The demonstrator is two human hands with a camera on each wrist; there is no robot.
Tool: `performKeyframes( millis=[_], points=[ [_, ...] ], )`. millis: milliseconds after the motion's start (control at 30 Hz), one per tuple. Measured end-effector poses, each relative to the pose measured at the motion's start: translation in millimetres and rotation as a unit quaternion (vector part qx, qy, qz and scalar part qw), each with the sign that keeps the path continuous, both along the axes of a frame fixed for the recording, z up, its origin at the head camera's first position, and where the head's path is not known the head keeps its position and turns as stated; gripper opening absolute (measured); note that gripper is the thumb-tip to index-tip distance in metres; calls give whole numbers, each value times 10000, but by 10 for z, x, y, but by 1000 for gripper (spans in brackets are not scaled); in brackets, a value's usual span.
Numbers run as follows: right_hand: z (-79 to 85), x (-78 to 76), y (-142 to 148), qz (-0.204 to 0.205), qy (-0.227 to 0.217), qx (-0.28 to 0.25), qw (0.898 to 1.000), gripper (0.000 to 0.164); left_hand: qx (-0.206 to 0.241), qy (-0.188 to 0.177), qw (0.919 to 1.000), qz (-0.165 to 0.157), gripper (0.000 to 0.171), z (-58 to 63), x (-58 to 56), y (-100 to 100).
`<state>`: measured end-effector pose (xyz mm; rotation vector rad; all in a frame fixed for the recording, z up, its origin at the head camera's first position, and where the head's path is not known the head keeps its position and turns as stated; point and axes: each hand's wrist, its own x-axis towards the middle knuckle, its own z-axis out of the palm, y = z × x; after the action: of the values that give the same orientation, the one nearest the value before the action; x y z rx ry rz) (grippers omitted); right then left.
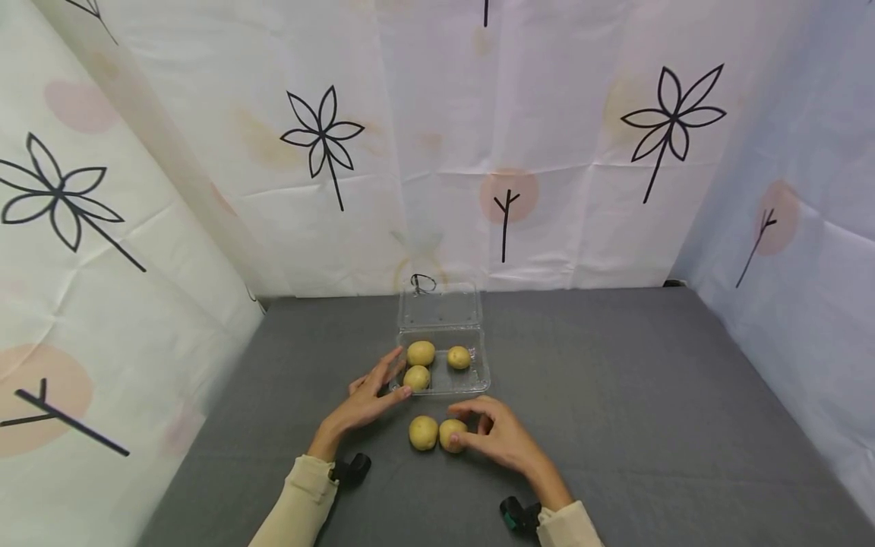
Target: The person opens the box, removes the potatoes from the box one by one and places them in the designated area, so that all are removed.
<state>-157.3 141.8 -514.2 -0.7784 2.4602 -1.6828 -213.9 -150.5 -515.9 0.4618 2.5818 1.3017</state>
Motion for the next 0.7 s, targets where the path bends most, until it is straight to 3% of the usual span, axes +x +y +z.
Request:
performKeyframes(
  millis=[167,300,533,700],
  points=[
    [80,-30,70,-388,185,-337,9985,28,54,-16,10000,-35,81,8,3,1],
    [160,-107,107,-765,605,-408,9944,18,47,-13,10000,-38,81,21,-2,-5],
    [200,-343,87,-1527,1075,259,9821,29,34,2,10000,-35,82,7,-10,-15],
    [152,-493,39,-1631,1195,785,9762,38,58,-2,9999,-83,81,7,2,-12]
  ],
)
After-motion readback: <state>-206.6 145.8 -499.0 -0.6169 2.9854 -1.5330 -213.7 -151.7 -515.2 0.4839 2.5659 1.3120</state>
